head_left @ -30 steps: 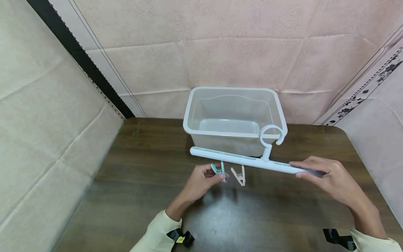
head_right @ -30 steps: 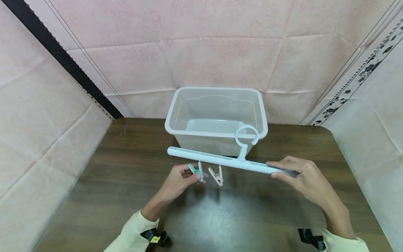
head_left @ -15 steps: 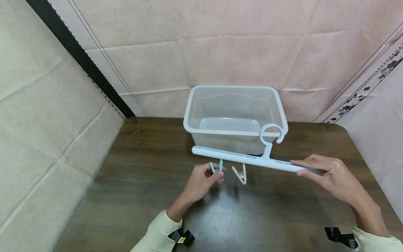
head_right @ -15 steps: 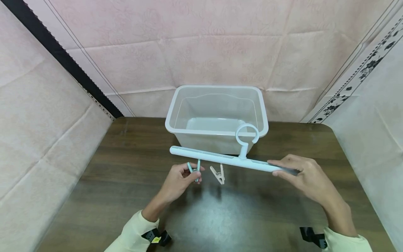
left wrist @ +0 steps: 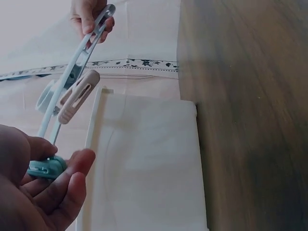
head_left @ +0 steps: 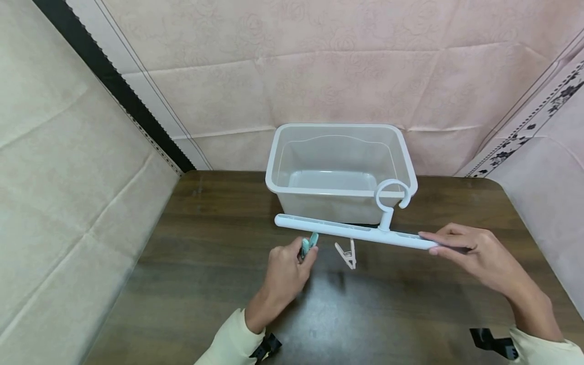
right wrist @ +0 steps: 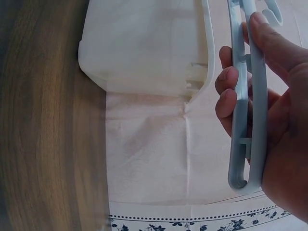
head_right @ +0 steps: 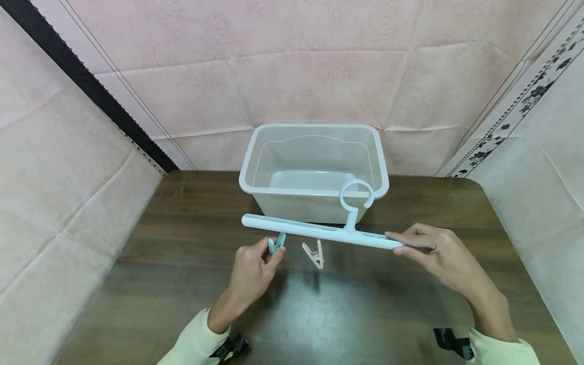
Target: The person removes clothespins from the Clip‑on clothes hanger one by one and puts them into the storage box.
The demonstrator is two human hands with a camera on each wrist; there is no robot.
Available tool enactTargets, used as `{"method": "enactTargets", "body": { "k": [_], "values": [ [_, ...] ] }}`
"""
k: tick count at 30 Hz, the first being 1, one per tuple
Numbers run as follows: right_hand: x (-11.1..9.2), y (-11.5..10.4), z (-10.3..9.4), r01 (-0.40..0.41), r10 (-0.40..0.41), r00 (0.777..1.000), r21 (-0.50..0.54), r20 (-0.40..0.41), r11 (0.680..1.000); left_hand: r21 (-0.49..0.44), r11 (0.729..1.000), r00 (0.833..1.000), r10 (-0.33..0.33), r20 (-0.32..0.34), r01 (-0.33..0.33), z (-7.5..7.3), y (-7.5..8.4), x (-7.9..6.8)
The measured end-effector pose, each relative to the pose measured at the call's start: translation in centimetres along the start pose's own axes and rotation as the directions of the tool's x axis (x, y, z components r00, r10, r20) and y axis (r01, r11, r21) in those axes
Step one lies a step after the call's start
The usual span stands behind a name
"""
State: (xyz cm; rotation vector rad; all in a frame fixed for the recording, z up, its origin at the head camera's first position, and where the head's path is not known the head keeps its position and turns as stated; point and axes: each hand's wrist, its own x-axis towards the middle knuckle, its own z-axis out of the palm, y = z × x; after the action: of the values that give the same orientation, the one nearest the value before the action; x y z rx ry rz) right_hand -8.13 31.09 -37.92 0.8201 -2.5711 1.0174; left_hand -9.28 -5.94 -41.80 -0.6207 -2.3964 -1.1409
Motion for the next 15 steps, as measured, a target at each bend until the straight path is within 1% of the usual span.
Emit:
{"method": "enactTargets", "body": {
  "k": [3,6,10,15],
  "values": [
    [0.06,-0.11,0.02,0.008,-0.008,1.000,0.000,-0.001,1.000,0.105,0.992,0.997,0.075,-0.030,-0.072,0.16,0.02,-0.21],
    [0.35,-0.26,0.27,0.016,-0.016,1.000,-0.007,0.001,1.000,0.203,0.972,0.988,0.138,-0.073,-0.120,0.21,-0.11,-0.39],
    [0.74,-0.47,0.65,0.018,-0.018,1.000,-0.022,0.010,1.000,0.285,0.947,0.975,0.187,-0.122,-0.146,0.19,-0.25,-0.48],
    [0.64,-0.68,0.43,0.010,-0.010,1.000,-0.043,0.005,0.999,0.336,0.927,0.967,0.222,-0.124,-0.169,0.49,-0.06,-0.33]
  ]
}}
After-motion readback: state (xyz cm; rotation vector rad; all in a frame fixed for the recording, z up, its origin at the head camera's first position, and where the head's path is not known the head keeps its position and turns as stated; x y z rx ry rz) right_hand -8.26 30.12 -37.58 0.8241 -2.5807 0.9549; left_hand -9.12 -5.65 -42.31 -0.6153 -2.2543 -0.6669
